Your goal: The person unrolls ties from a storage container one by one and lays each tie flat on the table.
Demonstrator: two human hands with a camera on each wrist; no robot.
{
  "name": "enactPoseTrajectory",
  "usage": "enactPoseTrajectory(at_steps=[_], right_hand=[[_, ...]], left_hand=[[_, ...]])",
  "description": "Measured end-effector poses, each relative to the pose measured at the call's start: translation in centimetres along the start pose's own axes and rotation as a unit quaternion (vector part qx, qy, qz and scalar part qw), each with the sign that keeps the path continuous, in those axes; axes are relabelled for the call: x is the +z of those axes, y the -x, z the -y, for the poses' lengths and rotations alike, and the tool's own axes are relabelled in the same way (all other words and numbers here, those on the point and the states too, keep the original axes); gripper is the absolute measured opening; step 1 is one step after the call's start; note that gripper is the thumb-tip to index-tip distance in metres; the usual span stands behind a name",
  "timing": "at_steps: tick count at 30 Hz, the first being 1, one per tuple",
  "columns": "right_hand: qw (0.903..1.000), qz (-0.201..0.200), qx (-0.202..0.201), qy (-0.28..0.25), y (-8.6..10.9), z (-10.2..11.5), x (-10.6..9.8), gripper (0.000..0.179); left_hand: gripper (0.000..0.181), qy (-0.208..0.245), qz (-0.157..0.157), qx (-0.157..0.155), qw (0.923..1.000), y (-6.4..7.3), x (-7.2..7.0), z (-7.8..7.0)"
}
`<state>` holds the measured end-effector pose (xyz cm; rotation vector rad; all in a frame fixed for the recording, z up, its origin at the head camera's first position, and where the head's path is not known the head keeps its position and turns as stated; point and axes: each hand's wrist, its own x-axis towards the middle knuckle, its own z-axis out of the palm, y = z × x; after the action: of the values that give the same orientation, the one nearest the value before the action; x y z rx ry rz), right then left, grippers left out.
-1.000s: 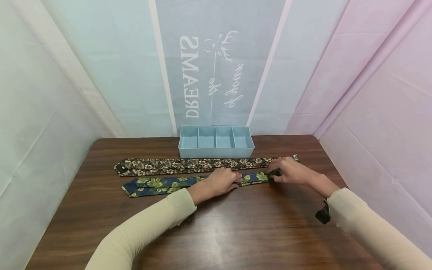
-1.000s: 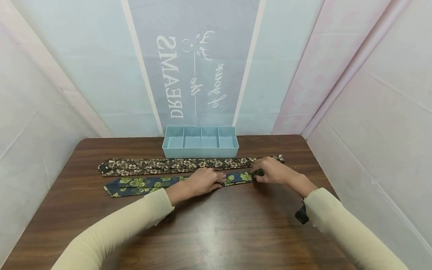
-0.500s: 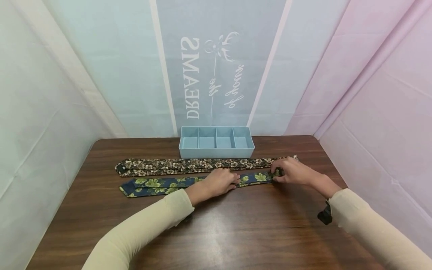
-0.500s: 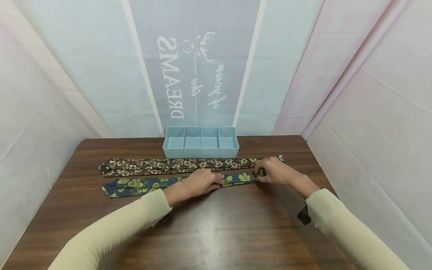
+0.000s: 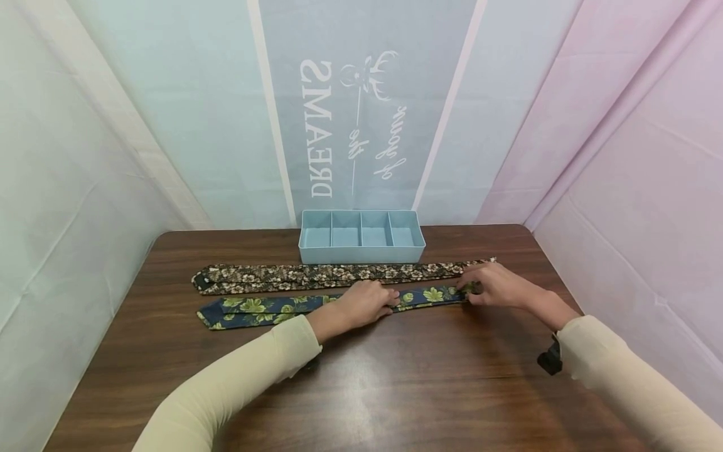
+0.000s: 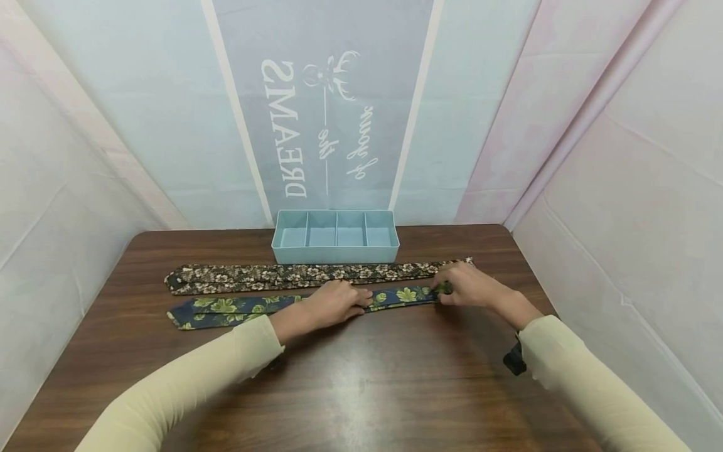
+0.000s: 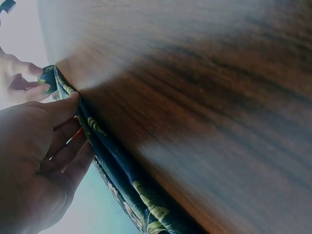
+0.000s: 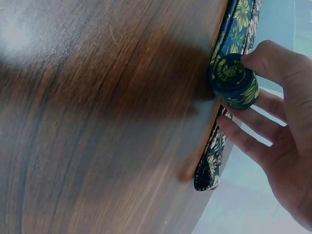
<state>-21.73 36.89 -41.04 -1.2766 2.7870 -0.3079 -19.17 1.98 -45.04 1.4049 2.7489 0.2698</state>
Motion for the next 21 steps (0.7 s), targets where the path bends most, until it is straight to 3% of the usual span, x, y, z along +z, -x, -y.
enactPoseTrajectory(at_steps=[9, 21], right_hand=[[0.9993, -0.016, 0.030, 0.016, 0.7, -0.4, 0.0, 0.024], [0.9995, -0.019, 0.013, 0.023, 1.6, -1.7, 0.5, 0.033]], left_hand=[[0.030, 0.006, 0.003, -0.005, 1.0000, 0.4, -0.2, 0.1], [0.031, 0.011, -0.005, -0.012, 0.9999, 1.3, -0.4, 1.1]])
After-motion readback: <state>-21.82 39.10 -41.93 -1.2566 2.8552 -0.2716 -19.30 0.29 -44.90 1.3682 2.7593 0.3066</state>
